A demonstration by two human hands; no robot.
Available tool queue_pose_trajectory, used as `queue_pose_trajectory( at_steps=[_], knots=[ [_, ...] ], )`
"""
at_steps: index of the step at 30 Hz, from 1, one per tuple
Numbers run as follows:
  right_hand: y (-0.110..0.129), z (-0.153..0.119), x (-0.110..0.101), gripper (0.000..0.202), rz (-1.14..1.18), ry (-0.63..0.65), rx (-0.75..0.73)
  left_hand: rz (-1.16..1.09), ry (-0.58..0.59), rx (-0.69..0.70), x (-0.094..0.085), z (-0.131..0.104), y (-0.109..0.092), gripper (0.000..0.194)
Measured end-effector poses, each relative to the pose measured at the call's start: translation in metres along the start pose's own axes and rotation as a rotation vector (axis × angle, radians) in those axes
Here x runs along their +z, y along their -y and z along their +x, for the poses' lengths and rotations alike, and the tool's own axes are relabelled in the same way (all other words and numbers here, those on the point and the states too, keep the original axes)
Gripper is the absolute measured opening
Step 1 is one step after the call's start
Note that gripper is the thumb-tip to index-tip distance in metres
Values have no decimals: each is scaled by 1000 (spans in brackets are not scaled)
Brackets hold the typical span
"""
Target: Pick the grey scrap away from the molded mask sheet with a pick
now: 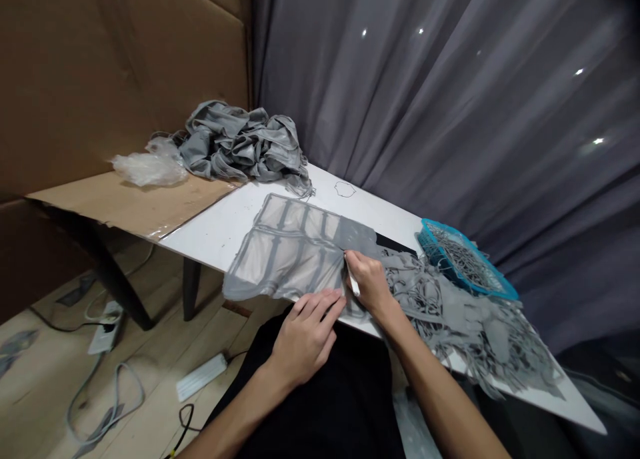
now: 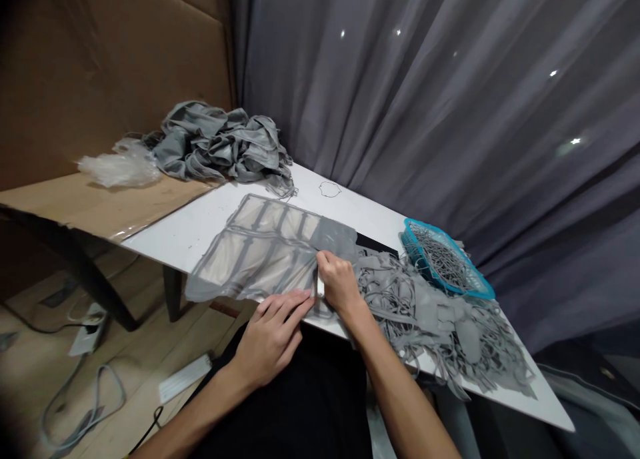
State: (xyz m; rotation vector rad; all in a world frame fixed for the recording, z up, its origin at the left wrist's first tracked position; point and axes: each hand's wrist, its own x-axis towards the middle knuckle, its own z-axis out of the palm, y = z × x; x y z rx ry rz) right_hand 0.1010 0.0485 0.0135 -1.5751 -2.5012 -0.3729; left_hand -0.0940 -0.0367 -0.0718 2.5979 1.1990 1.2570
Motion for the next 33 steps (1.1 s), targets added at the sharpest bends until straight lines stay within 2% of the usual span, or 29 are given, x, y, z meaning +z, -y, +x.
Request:
queue_pose_trajectory(
  at_steps=[4,8,11,14,20,28,33],
  knots=[
    [-23,9,6,19,118,-87,63,21,-7,10,-2,2,0,54],
    [-41,19,2,26,435,-186,66,17,-39,9,-1,2,0,53],
    [-41,13,-6,26,632,-309,101,0,-51,9,1,1,1,55],
    [-31,-3,-16,24,774,-389,208,12,-40,23,2,-1,1,56],
    [-9,-29,-23,19,902,-323,290,40,-8,15,1,-3,-1,61],
    [-16,1,1,19,930,-241,222,65,9,19,4,-4,1,66],
    [-18,4,14,18,990,-245,236,49,-5,38,4,-4,1,62]
  ],
)
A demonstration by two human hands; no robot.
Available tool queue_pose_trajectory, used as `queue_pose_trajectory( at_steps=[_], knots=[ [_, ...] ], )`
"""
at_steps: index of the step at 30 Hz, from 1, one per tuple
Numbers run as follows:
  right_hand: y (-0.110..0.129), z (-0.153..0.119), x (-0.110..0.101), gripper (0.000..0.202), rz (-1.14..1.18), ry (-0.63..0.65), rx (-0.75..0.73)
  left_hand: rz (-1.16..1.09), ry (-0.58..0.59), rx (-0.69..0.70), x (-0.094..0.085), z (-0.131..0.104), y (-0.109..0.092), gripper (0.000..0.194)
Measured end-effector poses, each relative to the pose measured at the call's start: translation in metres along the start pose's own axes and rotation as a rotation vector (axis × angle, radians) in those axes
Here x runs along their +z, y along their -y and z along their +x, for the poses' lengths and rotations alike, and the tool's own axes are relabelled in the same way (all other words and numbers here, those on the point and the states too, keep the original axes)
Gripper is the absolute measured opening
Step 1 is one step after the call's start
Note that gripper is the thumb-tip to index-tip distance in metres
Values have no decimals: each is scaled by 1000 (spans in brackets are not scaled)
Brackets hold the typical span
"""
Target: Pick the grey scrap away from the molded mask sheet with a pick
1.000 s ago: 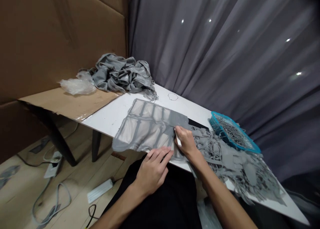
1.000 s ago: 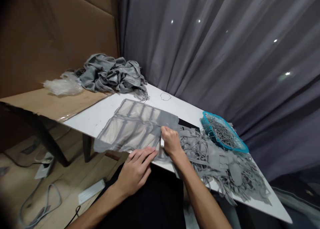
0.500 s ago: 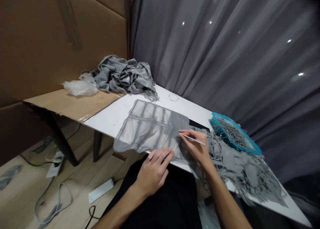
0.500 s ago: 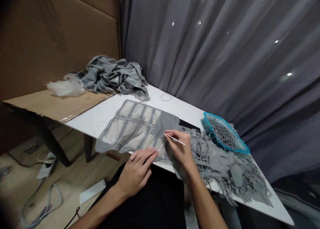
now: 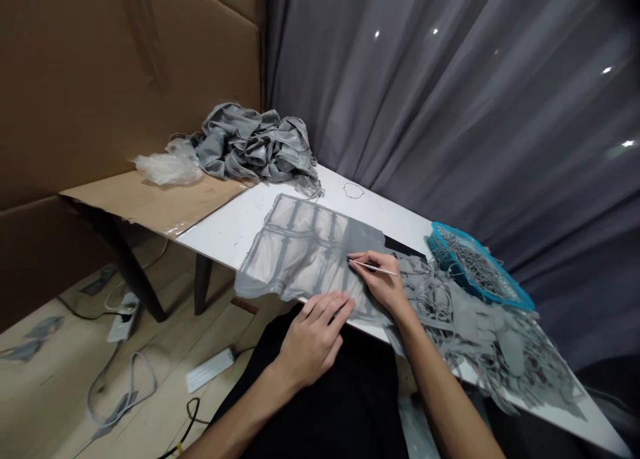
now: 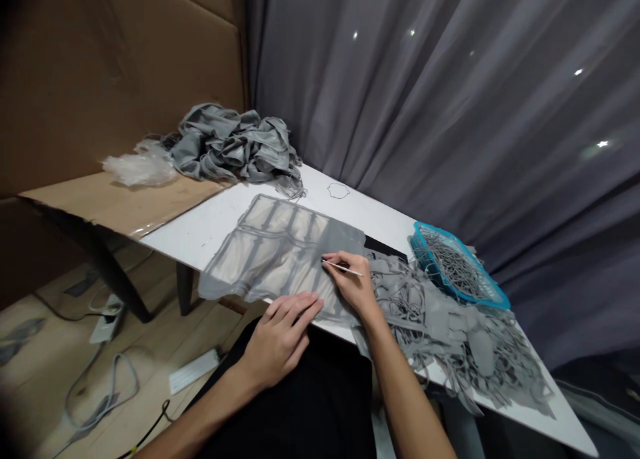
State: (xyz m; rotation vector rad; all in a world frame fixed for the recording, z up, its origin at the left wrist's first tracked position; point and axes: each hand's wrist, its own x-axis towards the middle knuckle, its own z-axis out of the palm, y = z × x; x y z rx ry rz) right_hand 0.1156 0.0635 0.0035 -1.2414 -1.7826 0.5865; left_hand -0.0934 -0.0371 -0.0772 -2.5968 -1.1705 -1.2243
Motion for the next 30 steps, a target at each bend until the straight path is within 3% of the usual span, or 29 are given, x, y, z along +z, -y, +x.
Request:
queue_pose_trajectory(
  at_steps=[6,12,24,27,30],
  knots=[
    [-3,-5,2,20,-98,11,-48,-18,-24,-15,-1,1,-2,57],
    [-1,-8,1,18,-298,55,-189,-8,-22,-11,1,0,-1,59],
    [1,2,-7,22,-714,253,-334,-2,-1,0,0,0,-1,62],
    [1,8,-9,23,-725,275,-295,-11,-11,2,-1,0,0,60],
    [-1,7,-9,23,-589,212,-272,-8,-9,-6,0,0,0,59]
  ],
)
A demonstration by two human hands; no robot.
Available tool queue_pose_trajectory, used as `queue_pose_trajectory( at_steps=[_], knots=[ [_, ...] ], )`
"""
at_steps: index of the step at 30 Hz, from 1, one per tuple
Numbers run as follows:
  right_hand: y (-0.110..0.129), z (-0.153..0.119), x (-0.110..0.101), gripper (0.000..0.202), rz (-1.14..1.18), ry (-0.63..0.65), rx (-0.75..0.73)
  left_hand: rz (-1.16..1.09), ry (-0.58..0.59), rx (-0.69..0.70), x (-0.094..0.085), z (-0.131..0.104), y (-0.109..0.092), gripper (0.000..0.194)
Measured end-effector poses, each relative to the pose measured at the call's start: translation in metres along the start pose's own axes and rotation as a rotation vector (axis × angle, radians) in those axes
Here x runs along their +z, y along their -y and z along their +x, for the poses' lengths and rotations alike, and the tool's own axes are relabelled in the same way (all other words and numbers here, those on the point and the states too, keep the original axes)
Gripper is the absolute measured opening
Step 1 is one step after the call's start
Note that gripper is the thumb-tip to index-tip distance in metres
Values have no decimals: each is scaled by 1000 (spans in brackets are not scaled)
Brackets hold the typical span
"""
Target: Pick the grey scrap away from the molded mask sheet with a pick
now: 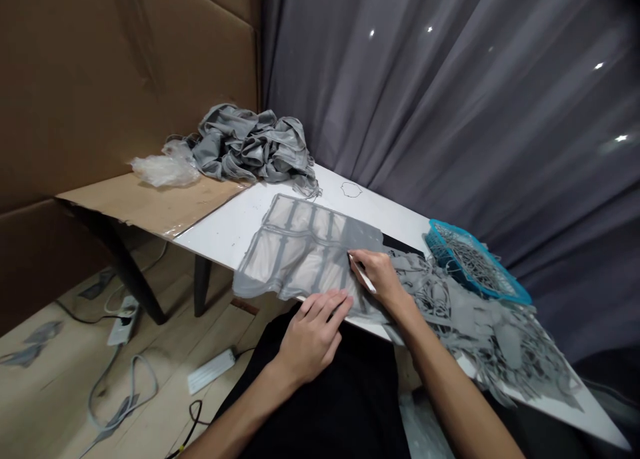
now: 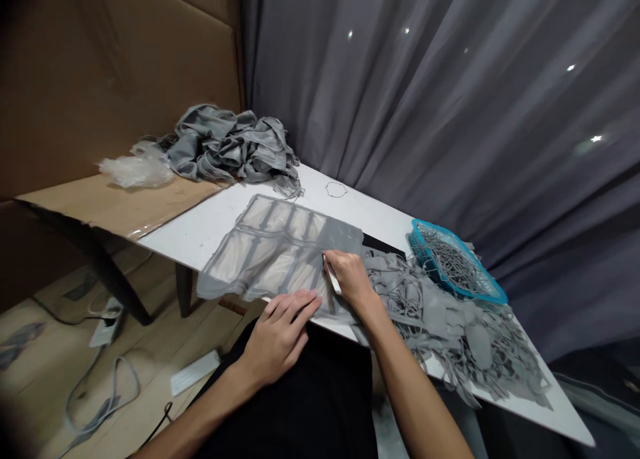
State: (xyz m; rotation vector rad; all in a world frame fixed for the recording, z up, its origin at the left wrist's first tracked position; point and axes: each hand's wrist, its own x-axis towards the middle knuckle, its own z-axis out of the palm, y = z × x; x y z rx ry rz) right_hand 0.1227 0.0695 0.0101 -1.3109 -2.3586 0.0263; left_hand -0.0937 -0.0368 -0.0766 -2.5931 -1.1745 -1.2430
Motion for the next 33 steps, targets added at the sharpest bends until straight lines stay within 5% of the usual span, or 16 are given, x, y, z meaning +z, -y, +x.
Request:
queue_pose_trajectory(
  at_steps=[6,12,33],
  knots=[
    [1,-8,6,19,306,-217,104,-9,-1,-1,-1,0,0,59],
    [5,-8,5,23,453,-216,176,26,28,-4,1,-2,1,64],
    [8,-11,5,18,439,-185,159,24,31,-14,1,-3,0,62]
  ],
)
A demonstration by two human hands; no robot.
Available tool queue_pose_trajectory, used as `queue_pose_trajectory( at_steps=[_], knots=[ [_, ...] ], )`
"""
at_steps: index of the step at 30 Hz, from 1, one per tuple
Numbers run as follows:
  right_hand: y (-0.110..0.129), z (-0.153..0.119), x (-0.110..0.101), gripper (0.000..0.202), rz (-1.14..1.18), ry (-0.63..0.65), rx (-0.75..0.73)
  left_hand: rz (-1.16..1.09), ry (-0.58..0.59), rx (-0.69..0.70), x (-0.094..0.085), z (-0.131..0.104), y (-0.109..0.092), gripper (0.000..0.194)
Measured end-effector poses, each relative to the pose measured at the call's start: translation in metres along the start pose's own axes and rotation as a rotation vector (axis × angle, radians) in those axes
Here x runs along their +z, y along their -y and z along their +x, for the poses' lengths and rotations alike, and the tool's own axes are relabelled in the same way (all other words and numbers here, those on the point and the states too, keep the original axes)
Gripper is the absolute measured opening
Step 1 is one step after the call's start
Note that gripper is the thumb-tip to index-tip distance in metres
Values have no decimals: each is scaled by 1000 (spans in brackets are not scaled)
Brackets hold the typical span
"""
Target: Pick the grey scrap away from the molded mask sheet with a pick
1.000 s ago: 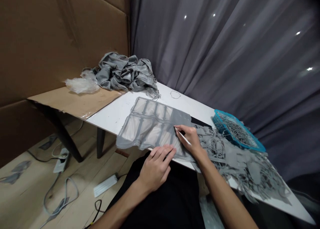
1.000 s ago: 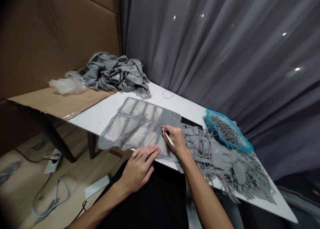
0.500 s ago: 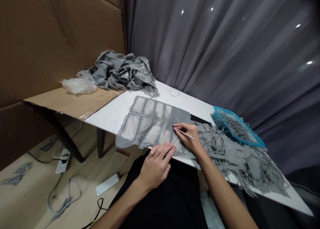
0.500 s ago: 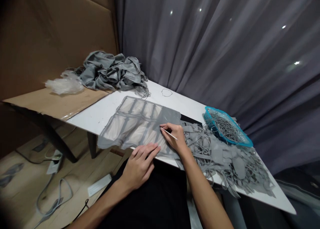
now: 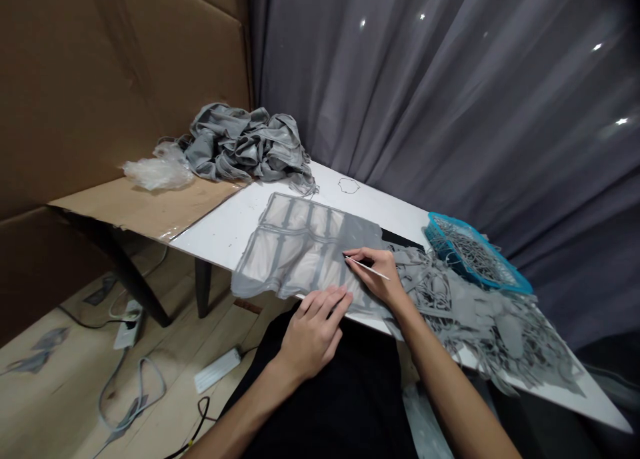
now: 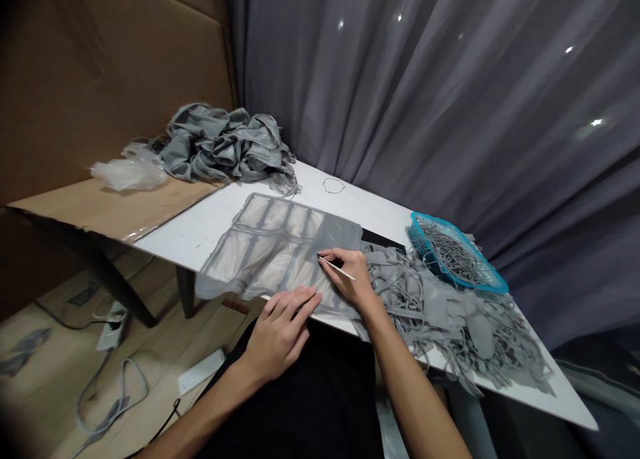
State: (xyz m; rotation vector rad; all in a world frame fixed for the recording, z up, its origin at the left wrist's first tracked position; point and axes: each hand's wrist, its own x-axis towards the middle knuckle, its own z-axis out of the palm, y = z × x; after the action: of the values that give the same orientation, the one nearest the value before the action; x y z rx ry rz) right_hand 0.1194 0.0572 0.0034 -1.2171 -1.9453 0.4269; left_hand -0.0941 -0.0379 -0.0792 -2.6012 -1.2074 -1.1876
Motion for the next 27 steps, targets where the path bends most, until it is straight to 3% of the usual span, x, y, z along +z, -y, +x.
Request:
queue_pose_trajectory(
  at_steps=[7,14,27],
  knots=[
    [-1,2,2,18,-113,-11,-20,1,-8,9,0,0,0,61],
    [-2,1,2,21,-80,-19,-16,34,14,8,2,-2,1,70],
    [2,0,3,16,-116,-26,-38,28,19,12,2,-2,1,65]
  ],
)
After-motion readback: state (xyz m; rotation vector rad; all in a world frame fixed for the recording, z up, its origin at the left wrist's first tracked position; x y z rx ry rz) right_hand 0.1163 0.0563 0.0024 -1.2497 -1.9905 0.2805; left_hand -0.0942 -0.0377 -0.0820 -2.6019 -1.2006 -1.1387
